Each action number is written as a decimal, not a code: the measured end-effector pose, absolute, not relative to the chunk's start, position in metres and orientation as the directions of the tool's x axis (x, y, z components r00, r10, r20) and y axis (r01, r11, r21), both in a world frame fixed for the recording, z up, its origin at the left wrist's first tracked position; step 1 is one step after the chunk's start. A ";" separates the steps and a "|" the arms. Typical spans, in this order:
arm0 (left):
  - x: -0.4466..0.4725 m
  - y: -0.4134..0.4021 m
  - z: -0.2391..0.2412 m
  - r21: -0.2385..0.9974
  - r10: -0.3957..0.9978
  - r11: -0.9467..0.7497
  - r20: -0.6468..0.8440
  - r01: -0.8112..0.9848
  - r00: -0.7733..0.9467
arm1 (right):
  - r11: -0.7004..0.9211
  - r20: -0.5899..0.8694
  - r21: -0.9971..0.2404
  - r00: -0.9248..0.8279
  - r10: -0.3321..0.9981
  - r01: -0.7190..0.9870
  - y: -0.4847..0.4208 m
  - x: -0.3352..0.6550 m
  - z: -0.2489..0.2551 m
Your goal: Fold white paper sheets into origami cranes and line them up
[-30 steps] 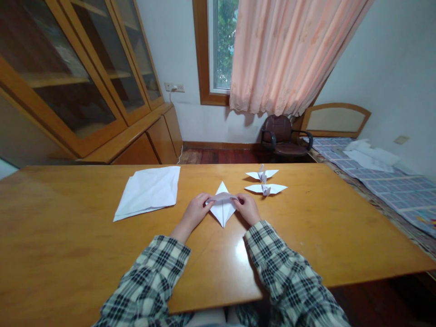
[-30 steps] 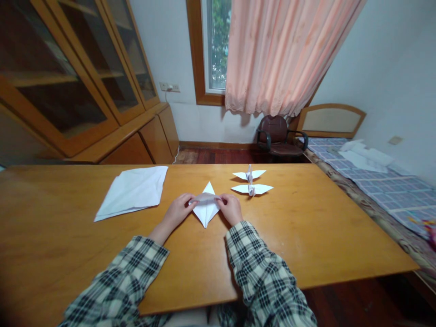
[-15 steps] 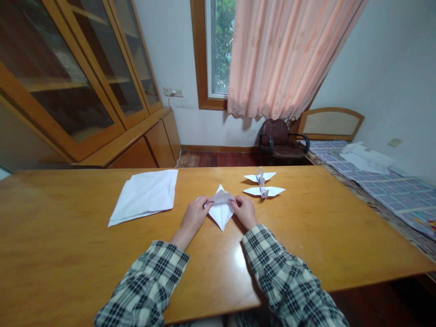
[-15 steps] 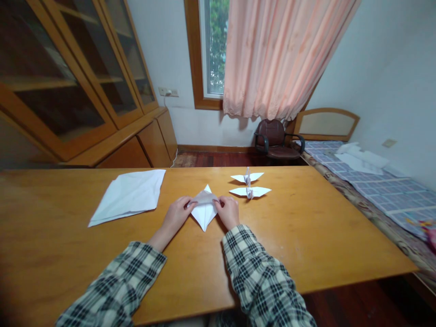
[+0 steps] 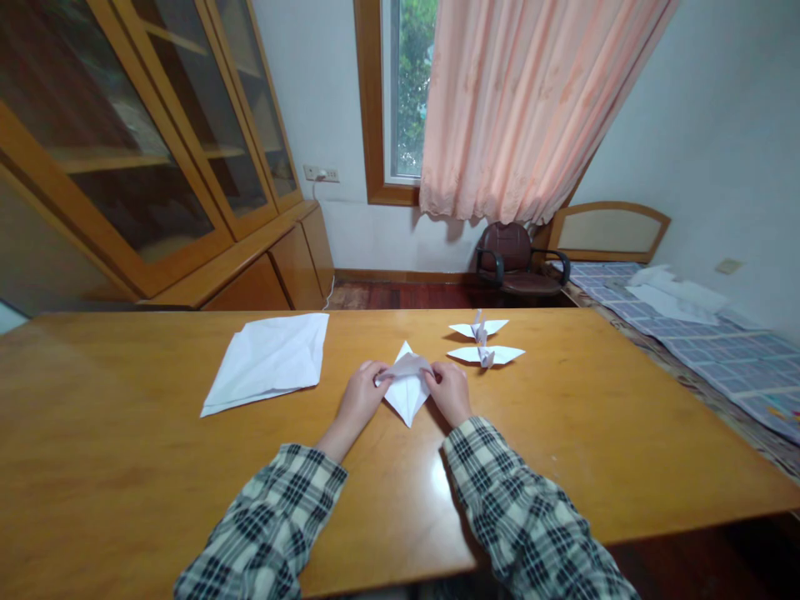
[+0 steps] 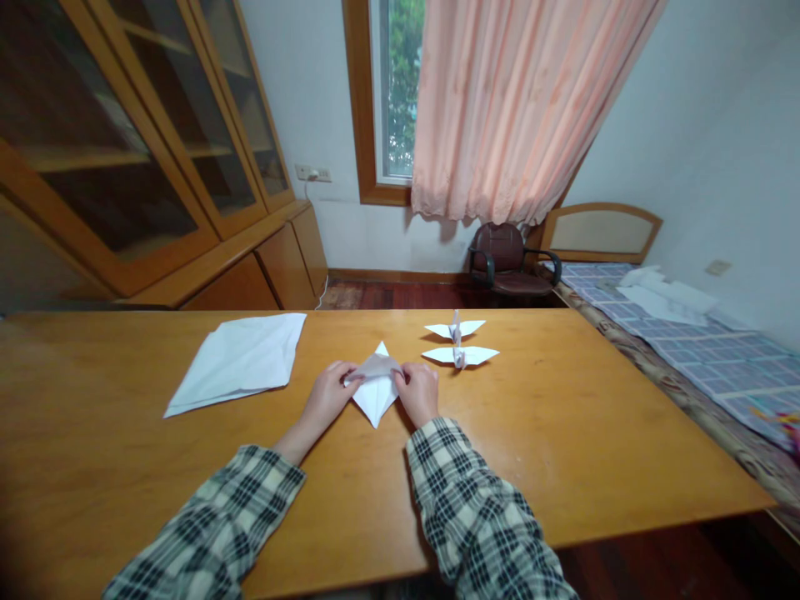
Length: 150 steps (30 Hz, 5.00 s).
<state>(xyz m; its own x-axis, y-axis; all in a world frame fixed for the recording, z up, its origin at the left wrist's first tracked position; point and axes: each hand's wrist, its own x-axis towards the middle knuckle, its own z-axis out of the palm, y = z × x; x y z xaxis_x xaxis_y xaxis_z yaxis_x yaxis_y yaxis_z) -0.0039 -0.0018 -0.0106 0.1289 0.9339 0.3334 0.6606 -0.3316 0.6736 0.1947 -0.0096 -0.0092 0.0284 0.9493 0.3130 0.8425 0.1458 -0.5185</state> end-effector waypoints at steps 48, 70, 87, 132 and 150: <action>0.012 0.000 -0.016 0.687 0.947 -0.242 0.320 0.685 0.015 | 0.104 0.354 -0.452 0.071 0.933 0.886 -0.019 0.181 0.005; 0.008 0.001 -0.012 0.968 0.983 0.162 -0.142 -0.191 0.112 | 0.073 0.336 -0.407 0.075 0.939 0.910 -0.017 0.185 0.003; 0.010 -0.001 -0.014 0.825 0.942 -0.337 0.295 0.454 0.161 | 0.077 0.291 -0.452 0.066 0.954 0.889 -0.016 0.187 0.002; 0.007 0.006 -0.025 0.752 0.933 -0.353 0.323 0.557 0.156 | 0.287 0.332 -0.718 -0.050 0.942 0.634 0.002 0.218 -0.020; 0.009 0.001 -0.020 0.753 0.953 -0.293 0.283 0.589 0.112 | 0.425 0.231 -0.643 -0.368 0.901 0.637 0.006 0.225 -0.022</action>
<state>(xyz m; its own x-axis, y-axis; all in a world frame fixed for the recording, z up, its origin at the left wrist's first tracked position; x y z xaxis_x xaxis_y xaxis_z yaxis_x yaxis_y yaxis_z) 0.0093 0.0013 -0.0200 0.1116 0.9525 0.2833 0.5892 -0.2930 0.7530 0.2255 0.0065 -0.0217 -0.3680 0.9006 0.2312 0.6366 0.4253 -0.6433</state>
